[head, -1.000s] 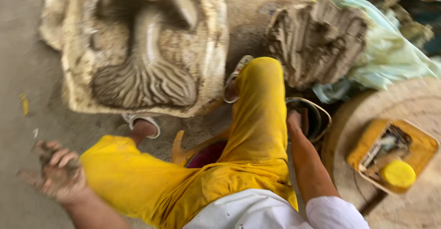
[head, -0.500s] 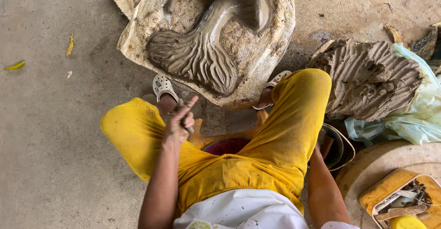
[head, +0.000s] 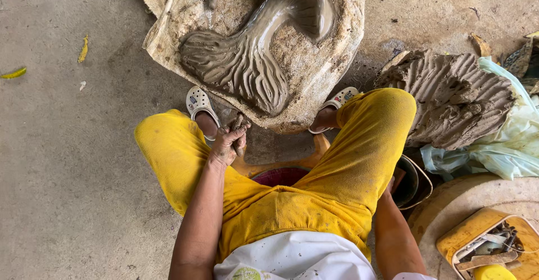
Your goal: The person shapes and smooths a clay figure inside a plaster mold by hand, adding and pressing small pieces of clay into the detailed grooves of the mold.
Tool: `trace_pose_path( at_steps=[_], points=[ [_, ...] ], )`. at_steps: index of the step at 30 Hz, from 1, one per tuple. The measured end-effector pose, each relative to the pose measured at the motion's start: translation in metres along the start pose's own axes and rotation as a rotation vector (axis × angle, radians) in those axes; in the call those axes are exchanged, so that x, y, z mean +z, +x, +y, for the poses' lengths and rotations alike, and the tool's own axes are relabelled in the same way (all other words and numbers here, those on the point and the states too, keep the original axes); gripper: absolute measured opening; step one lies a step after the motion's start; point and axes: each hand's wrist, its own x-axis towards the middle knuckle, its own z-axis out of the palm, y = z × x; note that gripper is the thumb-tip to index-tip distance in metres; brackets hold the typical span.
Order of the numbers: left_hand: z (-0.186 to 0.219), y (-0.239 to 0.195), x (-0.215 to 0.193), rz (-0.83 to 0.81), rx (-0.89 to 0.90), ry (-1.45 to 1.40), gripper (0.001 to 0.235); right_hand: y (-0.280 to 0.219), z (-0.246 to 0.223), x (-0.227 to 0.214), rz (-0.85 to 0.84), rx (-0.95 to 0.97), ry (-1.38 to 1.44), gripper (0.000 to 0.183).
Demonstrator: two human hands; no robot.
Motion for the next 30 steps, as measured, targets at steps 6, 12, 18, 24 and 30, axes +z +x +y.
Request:
trace_pose_path(
  at_steps=[6, 12, 18, 24, 30],
  points=[
    [-0.018, 0.003, -0.018, -0.119, -0.139, -0.064, 0.030, -0.005, 0.008, -0.014, 0.030, 0.020, 0.033, 0.023],
    [-0.023, 0.001, -0.010, 0.059, 0.058, 0.000, 0.025, -0.003, 0.008, -0.018, 0.025, 0.028, 0.031, 0.023],
    [-0.014, 0.000, -0.019, 0.201, 0.207, -0.010, 0.035, -0.008, 0.017, -0.021, 0.025, 0.045, 0.022, 0.023],
    [-0.008, 0.007, -0.022, 0.129, 0.153, -0.113, 0.046, -0.004, 0.012, -0.019, 0.015, 0.039, 0.017, 0.023],
    [-0.011, -0.009, -0.011, 0.041, 0.121, 0.281, 0.043, 0.000, 0.008, -0.017, 0.014, 0.030, 0.023, 0.023]
  ],
)
